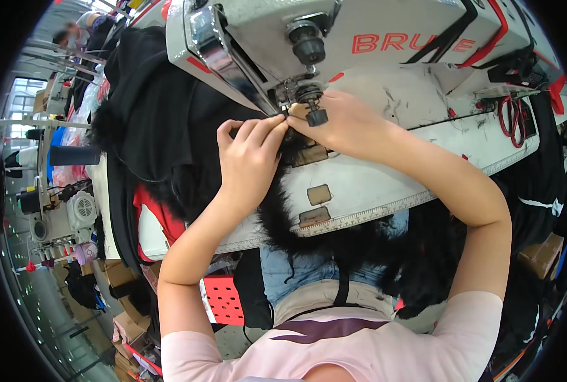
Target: Sewing a fur trim onto a black garment using a sewing machine.
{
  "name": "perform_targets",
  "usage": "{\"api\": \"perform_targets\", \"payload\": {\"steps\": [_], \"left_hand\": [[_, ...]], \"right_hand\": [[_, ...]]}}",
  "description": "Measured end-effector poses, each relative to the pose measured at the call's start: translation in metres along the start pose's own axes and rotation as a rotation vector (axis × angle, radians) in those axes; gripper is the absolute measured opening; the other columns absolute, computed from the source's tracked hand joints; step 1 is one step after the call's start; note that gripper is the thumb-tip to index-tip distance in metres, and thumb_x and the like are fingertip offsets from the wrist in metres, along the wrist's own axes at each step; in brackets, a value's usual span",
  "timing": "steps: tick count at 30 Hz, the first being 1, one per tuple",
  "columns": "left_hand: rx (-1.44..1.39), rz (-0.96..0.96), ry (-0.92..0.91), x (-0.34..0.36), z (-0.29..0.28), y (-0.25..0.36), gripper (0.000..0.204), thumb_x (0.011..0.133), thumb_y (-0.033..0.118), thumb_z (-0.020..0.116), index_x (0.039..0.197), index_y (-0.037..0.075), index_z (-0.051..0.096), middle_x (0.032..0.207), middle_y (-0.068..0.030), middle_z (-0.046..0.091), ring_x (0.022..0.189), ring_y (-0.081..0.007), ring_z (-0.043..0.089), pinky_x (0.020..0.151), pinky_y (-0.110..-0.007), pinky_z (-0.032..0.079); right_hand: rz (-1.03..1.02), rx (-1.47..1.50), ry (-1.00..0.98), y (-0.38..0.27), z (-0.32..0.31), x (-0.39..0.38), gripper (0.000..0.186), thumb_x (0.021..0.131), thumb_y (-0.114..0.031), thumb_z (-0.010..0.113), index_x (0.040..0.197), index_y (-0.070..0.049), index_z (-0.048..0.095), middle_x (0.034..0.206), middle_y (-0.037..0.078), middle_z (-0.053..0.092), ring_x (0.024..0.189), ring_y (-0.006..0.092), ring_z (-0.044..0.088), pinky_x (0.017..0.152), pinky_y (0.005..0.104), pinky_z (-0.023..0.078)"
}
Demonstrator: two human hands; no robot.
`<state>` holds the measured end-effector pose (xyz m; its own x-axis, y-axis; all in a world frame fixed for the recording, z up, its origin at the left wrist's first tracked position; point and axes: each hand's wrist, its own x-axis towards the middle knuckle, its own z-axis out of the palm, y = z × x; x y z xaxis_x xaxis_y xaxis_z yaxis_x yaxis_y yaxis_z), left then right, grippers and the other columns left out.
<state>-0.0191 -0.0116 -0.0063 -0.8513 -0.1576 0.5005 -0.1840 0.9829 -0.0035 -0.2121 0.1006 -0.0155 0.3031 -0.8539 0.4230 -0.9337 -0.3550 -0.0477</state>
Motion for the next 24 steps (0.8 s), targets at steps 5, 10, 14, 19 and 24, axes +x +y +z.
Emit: {"api": "perform_targets", "payload": {"steps": [5,10,14,19,24], "left_hand": [[0.09,0.04,-0.001,-0.01,-0.006,-0.009,0.027,0.077,0.009,0.068,0.104,0.011,0.068,0.1,0.0041,0.066,0.086,-0.0122,0.061,0.09,-0.035,0.036],[0.134,0.122,-0.008,-0.008,-0.005,-0.017,0.027,0.076,0.012,0.065,0.102,0.01,0.067,0.103,0.002,0.062,0.085,-0.0117,0.058,0.09,-0.034,0.034],[0.133,0.151,0.003,-0.009,-0.005,-0.02,0.027,0.078,0.013,0.064,0.104,0.01,0.067,0.106,0.0018,0.062,0.086,-0.0105,0.058,0.089,-0.032,0.033],[0.16,0.147,-0.063,-0.015,-0.018,-0.017,0.031,0.078,0.013,0.063,0.109,0.008,0.068,0.113,-0.0018,0.067,0.091,-0.0117,0.062,0.089,-0.031,0.037],[0.152,0.141,-0.041,-0.018,-0.015,-0.017,0.031,0.077,0.011,0.063,0.107,0.006,0.069,0.112,-0.0042,0.069,0.09,-0.0133,0.062,0.086,-0.03,0.039]], "right_hand": [[0.261,0.501,0.083,0.0,-0.007,0.008,0.013,0.086,-0.011,0.063,0.098,-0.007,0.063,0.091,0.005,0.063,0.083,0.0263,0.062,0.069,0.0383,0.049],[0.26,0.475,0.091,-0.008,-0.011,0.019,0.011,0.092,-0.016,0.058,0.089,-0.007,0.065,0.081,0.007,0.064,0.078,0.0297,0.062,0.065,0.0387,0.049],[0.126,0.149,0.185,-0.011,0.0,0.01,0.012,0.093,-0.016,0.058,0.09,-0.007,0.065,0.083,0.007,0.066,0.079,0.029,0.064,0.068,0.0381,0.051],[0.012,-0.1,0.102,-0.01,-0.008,0.005,0.012,0.087,-0.013,0.063,0.098,-0.01,0.067,0.091,0.002,0.068,0.082,0.0249,0.066,0.069,0.0378,0.053],[0.144,0.012,0.037,-0.006,-0.006,-0.003,0.016,0.082,-0.012,0.066,0.097,-0.007,0.068,0.089,0.005,0.069,0.082,0.0281,0.066,0.068,0.0394,0.054]]}}
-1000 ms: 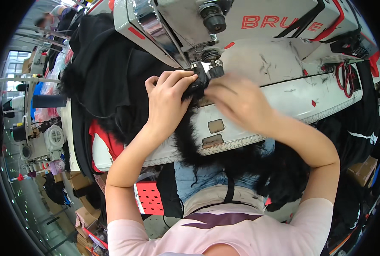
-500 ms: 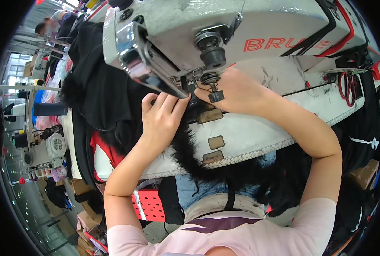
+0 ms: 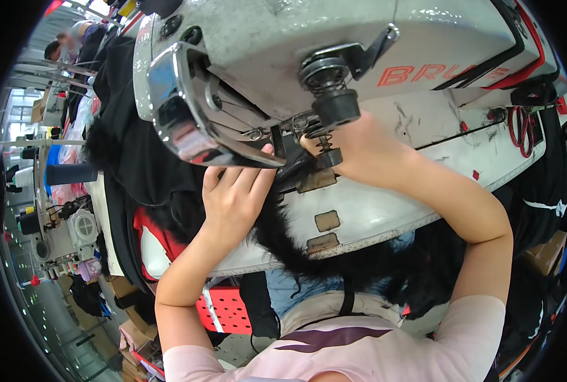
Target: Sewing a fur trim onto a black garment using a sewing machine.
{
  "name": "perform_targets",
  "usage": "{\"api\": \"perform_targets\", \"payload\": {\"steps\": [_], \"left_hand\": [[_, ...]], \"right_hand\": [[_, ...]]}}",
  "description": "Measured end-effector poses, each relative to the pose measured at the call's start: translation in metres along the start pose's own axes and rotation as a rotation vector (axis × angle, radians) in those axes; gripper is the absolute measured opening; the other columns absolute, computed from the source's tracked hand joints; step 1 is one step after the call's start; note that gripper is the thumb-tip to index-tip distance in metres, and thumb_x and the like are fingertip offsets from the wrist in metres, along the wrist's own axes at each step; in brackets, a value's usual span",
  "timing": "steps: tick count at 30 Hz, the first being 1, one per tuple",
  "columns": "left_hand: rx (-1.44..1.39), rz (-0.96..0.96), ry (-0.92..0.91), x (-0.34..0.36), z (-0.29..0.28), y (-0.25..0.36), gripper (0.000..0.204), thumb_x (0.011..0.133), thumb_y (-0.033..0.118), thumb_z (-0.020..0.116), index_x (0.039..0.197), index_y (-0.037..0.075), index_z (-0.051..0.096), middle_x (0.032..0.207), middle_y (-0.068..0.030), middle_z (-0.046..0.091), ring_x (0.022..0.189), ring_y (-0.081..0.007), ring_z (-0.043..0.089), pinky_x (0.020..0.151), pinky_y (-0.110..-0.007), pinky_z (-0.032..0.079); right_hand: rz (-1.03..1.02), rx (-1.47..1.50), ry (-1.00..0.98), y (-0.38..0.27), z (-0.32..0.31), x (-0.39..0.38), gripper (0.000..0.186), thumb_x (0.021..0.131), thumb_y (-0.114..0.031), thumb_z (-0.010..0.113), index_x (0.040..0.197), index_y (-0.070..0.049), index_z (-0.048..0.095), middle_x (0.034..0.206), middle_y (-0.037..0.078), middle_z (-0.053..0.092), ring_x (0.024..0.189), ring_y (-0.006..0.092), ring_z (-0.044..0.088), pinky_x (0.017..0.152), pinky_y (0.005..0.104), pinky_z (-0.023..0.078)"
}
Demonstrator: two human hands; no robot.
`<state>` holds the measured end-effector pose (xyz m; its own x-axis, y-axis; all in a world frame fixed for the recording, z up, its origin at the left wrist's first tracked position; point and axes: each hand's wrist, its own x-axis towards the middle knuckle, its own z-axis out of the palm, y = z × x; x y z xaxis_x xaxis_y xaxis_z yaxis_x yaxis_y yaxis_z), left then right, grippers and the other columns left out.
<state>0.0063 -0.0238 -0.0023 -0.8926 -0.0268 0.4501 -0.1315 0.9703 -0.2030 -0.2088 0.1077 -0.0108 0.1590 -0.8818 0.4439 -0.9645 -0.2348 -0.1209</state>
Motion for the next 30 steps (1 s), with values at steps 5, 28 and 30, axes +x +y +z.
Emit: {"api": "perform_targets", "payload": {"steps": [5,28,30], "left_hand": [[0.03,0.085,0.031,0.019,0.009,-0.006,0.029,0.077,0.01,0.064,0.105,0.003,0.069,0.107,-0.0066,0.069,0.081,-0.0151,0.056,0.084,-0.031,0.039],[-0.007,0.028,0.063,0.029,0.022,-0.008,0.01,0.082,0.01,0.065,0.076,0.011,0.058,0.074,-0.0006,0.055,0.076,-0.0157,0.055,0.095,-0.032,0.039],[-0.027,0.016,0.053,0.03,0.02,-0.008,0.012,0.082,0.01,0.065,0.074,0.012,0.056,0.072,-0.0003,0.054,0.075,-0.0156,0.055,0.094,-0.032,0.04]], "right_hand": [[-0.04,-0.211,0.035,0.021,0.005,-0.009,0.007,0.063,-0.013,0.065,0.069,-0.01,0.065,0.078,0.006,0.063,0.07,0.0268,0.063,0.057,0.0397,0.049],[0.073,-0.131,0.021,0.024,0.01,-0.006,0.007,0.056,-0.016,0.066,0.054,-0.011,0.061,0.062,0.006,0.056,0.06,0.0262,0.06,0.052,0.0381,0.046],[0.06,-0.136,0.013,0.025,0.011,-0.006,0.008,0.058,-0.016,0.066,0.054,-0.011,0.061,0.06,0.006,0.056,0.058,0.0266,0.06,0.051,0.0383,0.046]]}}
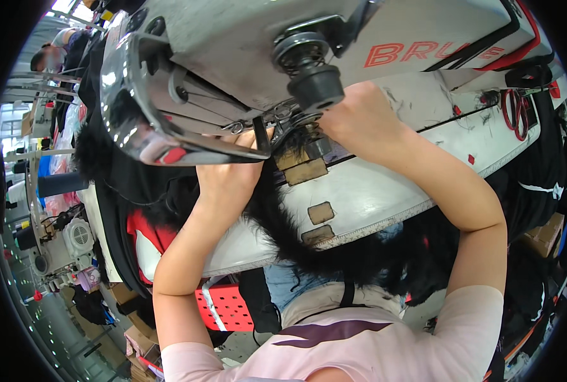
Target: Sewing a fur trim onto a black garment using a sewing machine.
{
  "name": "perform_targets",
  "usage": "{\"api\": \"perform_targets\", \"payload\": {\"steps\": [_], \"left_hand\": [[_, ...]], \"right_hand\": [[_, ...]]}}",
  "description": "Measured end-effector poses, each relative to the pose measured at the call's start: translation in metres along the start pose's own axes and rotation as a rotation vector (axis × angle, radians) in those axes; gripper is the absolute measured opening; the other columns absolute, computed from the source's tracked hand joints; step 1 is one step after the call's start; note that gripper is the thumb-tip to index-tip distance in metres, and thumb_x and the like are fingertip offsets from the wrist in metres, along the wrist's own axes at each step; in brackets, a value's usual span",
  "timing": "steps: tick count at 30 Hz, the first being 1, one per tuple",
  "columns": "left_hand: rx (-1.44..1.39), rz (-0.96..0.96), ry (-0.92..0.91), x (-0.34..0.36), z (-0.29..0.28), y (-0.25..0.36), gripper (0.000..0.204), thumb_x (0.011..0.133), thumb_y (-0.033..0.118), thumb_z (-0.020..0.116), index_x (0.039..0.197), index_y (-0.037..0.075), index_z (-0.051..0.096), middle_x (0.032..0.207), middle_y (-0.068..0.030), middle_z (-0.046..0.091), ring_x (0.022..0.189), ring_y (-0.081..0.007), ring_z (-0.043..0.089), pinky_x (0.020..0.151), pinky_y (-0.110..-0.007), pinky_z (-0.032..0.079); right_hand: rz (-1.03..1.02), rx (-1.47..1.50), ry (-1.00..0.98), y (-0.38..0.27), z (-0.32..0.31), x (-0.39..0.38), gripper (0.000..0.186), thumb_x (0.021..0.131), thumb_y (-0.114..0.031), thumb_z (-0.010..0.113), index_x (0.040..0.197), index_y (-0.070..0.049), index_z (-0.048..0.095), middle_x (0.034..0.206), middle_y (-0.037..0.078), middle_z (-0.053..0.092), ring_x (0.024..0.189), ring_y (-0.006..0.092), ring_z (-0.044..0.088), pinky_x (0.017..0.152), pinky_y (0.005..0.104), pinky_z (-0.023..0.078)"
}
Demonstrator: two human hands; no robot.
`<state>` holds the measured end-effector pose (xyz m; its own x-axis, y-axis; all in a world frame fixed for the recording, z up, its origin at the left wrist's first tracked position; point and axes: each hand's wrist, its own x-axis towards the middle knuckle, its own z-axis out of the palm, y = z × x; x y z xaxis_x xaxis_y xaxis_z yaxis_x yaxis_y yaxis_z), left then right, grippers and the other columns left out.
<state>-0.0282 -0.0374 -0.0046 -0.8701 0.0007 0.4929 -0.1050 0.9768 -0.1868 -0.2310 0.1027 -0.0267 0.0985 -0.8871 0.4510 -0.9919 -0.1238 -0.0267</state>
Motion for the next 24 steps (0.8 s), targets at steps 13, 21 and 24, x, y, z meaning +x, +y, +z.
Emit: {"api": "perform_targets", "payload": {"steps": [13,21,24], "left_hand": [[0.015,0.01,0.013,-0.001,-0.004,-0.002,0.007,0.082,0.012,0.065,0.089,0.011,0.064,0.084,0.001,0.06,0.08,-0.0132,0.055,0.095,-0.034,0.037],[0.09,-0.106,-0.107,-0.008,-0.014,0.003,0.023,0.078,0.013,0.064,0.102,0.011,0.062,0.092,0.0008,0.06,0.087,-0.0144,0.058,0.096,-0.036,0.038],[0.085,-0.08,-0.056,-0.004,-0.009,0.009,0.023,0.078,0.012,0.063,0.101,0.011,0.063,0.091,0.0009,0.059,0.087,-0.0143,0.058,0.092,-0.036,0.039]], "right_hand": [[-0.015,-0.109,0.137,0.004,0.014,-0.002,0.007,0.06,-0.014,0.064,0.055,-0.01,0.061,0.059,0.008,0.055,0.06,0.029,0.059,0.057,0.0409,0.046],[-0.166,-0.127,0.034,-0.007,-0.007,0.005,0.006,0.061,-0.011,0.065,0.056,-0.01,0.062,0.063,0.004,0.059,0.068,0.0249,0.06,0.06,0.0373,0.046],[-0.127,0.032,0.041,-0.009,-0.021,0.006,0.003,0.064,-0.012,0.064,0.062,-0.01,0.063,0.067,0.004,0.057,0.069,0.0246,0.06,0.062,0.038,0.047]]}}
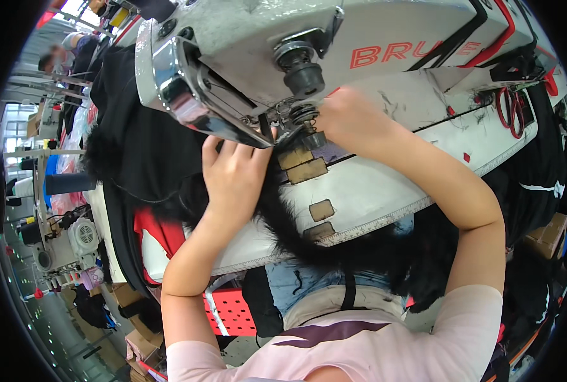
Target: Sewing a fur trim onto a black garment using a sewing machine.
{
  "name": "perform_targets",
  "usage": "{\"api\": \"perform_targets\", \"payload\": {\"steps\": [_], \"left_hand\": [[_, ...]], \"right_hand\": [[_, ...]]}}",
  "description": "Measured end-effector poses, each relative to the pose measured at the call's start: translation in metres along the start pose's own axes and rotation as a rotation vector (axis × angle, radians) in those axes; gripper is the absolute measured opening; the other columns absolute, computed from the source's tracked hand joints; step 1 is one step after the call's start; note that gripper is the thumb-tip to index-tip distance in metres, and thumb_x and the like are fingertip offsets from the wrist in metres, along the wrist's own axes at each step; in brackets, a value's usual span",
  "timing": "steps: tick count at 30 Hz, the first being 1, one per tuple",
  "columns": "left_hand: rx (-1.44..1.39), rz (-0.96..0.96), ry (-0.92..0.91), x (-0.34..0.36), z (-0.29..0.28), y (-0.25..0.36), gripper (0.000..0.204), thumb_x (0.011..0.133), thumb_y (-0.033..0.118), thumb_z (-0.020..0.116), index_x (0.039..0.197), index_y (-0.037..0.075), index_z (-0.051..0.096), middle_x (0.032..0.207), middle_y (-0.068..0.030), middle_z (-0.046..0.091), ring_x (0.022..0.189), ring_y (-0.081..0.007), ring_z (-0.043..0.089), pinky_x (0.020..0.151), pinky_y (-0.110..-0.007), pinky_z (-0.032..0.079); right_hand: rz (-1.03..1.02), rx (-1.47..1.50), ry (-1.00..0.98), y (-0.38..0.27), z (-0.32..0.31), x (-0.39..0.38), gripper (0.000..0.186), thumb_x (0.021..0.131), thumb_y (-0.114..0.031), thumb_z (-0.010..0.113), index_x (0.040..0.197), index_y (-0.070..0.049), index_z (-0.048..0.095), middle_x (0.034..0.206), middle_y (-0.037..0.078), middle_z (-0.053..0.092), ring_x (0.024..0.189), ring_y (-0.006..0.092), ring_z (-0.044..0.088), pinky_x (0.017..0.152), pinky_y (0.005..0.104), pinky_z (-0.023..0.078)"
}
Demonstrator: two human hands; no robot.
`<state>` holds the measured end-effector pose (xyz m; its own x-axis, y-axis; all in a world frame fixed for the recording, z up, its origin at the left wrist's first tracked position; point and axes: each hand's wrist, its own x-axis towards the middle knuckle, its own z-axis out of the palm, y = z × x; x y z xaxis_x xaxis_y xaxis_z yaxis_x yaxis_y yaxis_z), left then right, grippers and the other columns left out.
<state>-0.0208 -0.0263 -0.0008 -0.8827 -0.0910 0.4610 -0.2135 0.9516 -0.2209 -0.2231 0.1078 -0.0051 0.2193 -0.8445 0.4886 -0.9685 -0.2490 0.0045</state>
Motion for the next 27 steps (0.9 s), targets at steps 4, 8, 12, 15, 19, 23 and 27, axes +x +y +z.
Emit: {"api": "perform_targets", "payload": {"steps": [4,8,12,15,19,23,27], "left_hand": [[-0.015,0.009,0.048,0.007,0.003,0.003,0.023,0.078,0.012,0.064,0.101,0.013,0.064,0.092,0.0012,0.059,0.088,-0.0137,0.057,0.09,-0.035,0.038],[-0.084,-0.018,0.058,0.002,0.01,0.001,0.024,0.078,0.013,0.065,0.102,0.014,0.064,0.093,0.0019,0.059,0.091,-0.0133,0.057,0.09,-0.036,0.037],[-0.113,-0.046,0.049,0.003,0.007,0.003,0.024,0.077,0.013,0.064,0.101,0.015,0.063,0.093,0.0025,0.058,0.09,-0.0133,0.057,0.089,-0.036,0.037],[-0.069,-0.064,-0.015,0.002,0.0,0.005,0.023,0.077,0.013,0.064,0.1,0.015,0.063,0.094,0.0026,0.058,0.089,-0.0136,0.057,0.088,-0.036,0.038],[0.004,-0.076,-0.13,-0.001,-0.014,-0.001,0.024,0.077,0.013,0.064,0.101,0.013,0.064,0.097,0.0029,0.061,0.091,-0.0139,0.058,0.088,-0.035,0.038],[-0.055,-0.03,-0.103,-0.009,-0.015,0.006,0.033,0.077,0.013,0.065,0.11,0.009,0.07,0.117,0.0008,0.066,0.101,-0.0155,0.06,0.093,-0.037,0.039],[-0.046,-0.022,-0.134,-0.005,-0.012,0.004,0.035,0.078,0.011,0.064,0.113,0.009,0.069,0.115,0.0011,0.066,0.104,-0.0156,0.06,0.098,-0.037,0.037]], "right_hand": [[0.048,0.013,0.03,-0.002,-0.006,-0.003,0.003,0.067,-0.013,0.063,0.067,-0.01,0.064,0.07,0.005,0.055,0.073,0.0246,0.061,0.062,0.0383,0.048],[0.079,-0.106,-0.042,-0.005,-0.007,-0.002,0.005,0.067,-0.013,0.064,0.071,-0.012,0.066,0.073,0.005,0.058,0.075,0.0248,0.061,0.064,0.0369,0.049],[0.025,0.059,0.083,-0.008,0.012,0.005,0.024,0.077,-0.015,0.065,0.1,-0.015,0.071,0.075,0.007,0.061,0.072,0.0271,0.062,0.061,0.0386,0.048],[0.086,0.215,-0.025,-0.003,0.017,0.005,0.033,0.084,-0.014,0.063,0.116,-0.018,0.067,0.083,0.009,0.064,0.077,0.0294,0.062,0.066,0.0399,0.048],[0.334,0.496,-0.108,-0.012,0.004,0.009,0.029,0.085,-0.008,0.058,0.112,-0.015,0.068,0.094,0.011,0.064,0.089,0.0288,0.061,0.072,0.0379,0.048],[-0.029,0.133,-0.046,0.009,0.016,-0.013,0.025,0.075,-0.007,0.061,0.1,-0.005,0.067,0.082,0.007,0.058,0.083,0.0249,0.058,0.073,0.0341,0.049],[-0.016,0.05,-0.009,0.0,0.001,-0.003,0.017,0.07,-0.008,0.062,0.087,-0.004,0.065,0.081,0.004,0.055,0.082,0.022,0.056,0.073,0.0323,0.05]]}}
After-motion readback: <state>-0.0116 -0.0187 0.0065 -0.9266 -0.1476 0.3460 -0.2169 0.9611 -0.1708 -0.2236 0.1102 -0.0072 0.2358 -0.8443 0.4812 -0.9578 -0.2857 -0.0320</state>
